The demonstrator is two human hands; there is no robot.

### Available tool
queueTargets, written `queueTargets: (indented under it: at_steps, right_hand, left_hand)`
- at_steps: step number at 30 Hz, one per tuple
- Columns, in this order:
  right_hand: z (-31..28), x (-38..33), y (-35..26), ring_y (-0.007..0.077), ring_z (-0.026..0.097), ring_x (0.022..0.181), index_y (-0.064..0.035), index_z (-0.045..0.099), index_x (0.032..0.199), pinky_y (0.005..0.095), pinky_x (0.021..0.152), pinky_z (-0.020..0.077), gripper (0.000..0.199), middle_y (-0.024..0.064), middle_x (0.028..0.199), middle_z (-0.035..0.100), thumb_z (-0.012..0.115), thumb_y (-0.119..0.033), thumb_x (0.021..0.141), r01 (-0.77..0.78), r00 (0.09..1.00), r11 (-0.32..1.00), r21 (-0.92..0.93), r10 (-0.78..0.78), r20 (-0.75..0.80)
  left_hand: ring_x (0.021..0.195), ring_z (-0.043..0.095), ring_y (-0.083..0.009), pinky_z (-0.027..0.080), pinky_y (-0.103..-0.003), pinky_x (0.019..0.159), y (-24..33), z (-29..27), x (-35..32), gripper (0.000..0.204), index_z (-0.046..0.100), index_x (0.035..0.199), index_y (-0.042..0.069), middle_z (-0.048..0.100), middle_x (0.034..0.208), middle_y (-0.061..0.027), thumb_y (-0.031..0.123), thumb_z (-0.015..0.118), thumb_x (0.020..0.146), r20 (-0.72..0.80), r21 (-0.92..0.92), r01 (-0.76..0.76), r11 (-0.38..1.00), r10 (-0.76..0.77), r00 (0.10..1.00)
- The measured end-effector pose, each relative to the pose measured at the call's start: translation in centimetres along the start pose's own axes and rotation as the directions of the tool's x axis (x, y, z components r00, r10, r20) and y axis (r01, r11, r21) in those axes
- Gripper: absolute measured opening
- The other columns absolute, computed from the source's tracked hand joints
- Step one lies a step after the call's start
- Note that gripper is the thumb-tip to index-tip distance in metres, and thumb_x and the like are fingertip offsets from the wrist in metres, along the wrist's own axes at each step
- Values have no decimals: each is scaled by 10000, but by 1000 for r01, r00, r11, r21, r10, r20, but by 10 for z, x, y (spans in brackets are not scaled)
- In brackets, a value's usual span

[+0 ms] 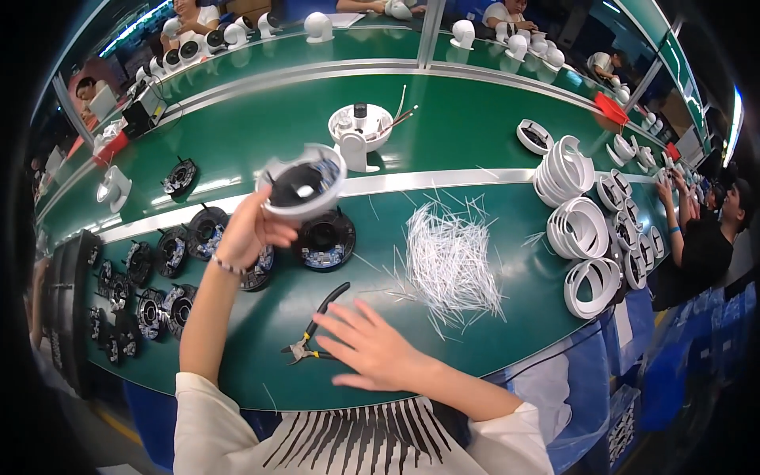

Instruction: Fitting circuit boards into security camera housings and trimming wires on an assembly line.

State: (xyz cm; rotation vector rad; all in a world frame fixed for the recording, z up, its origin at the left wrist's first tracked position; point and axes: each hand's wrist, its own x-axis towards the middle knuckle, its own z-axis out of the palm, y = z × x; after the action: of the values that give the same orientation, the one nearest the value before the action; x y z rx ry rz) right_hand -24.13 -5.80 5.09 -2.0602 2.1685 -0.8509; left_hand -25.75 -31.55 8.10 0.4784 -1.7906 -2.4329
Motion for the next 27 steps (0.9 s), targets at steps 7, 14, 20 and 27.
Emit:
queueTargets:
  at_steps: [7,14,20,27]
  right_hand:
    - [-3,15,12,341,190,1276,-24,288,1291,553,983,199,999,167,1382,189,756,-442,513,36,852,993,-110,27,523]
    - [-3,31,28,337,234,1254,-24,315,1269,555,990,182,954,158,1342,261,763,-405,519,107,836,986,-126,-21,548]
    - [-8,41,32,312,358,1147,-35,405,1204,569,997,162,832,142,1157,399,760,-307,503,155,829,980,-127,-59,556]
    - [-3,0,43,248,464,818,-43,519,872,544,963,264,386,93,849,425,667,-172,539,294,905,921,-254,-183,383]
  left_hand:
    - [667,633,-224,531,-291,507,-1,-57,96,438,430,1073,-48,611,876,-187,329,271,916,-222,243,55,968,1,975]
    - [833,605,-238,515,-317,665,-17,-83,152,490,454,1100,-35,593,975,-178,379,258,927,-237,48,169,985,-153,959]
    - [494,593,-224,476,-278,414,8,-57,120,753,174,1304,-29,620,766,-204,546,333,845,-492,652,310,692,75,867]
    - [455,523,-119,433,-232,462,10,-22,-5,551,215,1323,-4,609,655,-97,123,452,842,69,749,-411,519,557,828]
